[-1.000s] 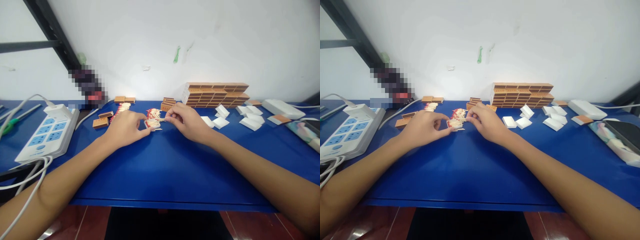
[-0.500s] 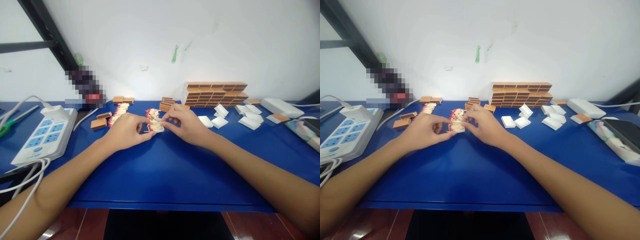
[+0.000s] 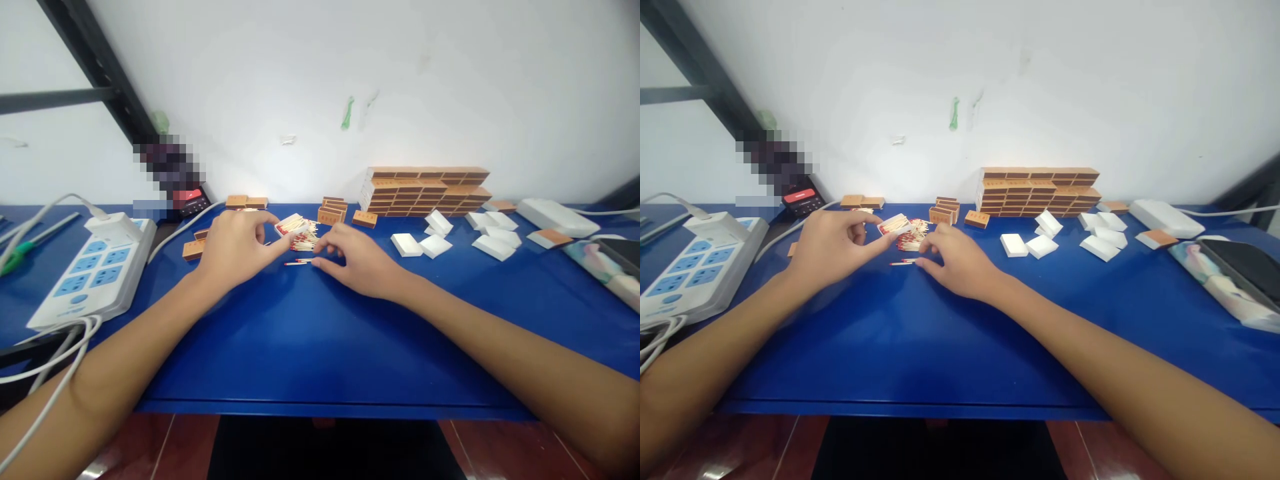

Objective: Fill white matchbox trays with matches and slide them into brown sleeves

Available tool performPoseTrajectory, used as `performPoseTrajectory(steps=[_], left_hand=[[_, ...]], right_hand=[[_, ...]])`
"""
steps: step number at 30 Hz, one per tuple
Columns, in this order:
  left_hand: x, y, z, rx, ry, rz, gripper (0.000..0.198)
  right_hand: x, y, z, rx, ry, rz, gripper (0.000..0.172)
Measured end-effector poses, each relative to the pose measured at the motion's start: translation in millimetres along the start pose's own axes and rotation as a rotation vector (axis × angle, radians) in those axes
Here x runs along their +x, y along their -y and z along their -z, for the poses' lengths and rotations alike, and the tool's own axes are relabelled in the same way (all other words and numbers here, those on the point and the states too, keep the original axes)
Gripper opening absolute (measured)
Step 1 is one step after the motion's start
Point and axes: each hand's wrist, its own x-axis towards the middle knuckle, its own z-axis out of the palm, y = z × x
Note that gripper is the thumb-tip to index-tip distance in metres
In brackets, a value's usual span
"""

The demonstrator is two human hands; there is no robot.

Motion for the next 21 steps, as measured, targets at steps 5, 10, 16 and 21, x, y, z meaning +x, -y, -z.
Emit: performPoseTrajectory(steps=[5,10,16,21], left_hand=[[-0.7,0.2,-2.1,0.013,0.024,0.008,0.037],[-0.7,0.8,-2.8,0.03,0.129,-0.043,0.037],[-7.1,-4.8,-6.4,-0.076,0.256,-0.169,0.033],[-8.9,-7.9,-5.8,-0.157,0.229,-0.207,0.032]], right_hand=[[1.1,-2.4,-7.5,-0.053,0.117,-0.006,0.011],[2.6,-6.3,7.0,-0.052,0.035,-0.003,0.01],[2.5,-4.9,12.1,-0.059,-0.119,0.075,0.007],[2.0,-1.4,7.9,-0.063,-0.057,0.161,0.006]])
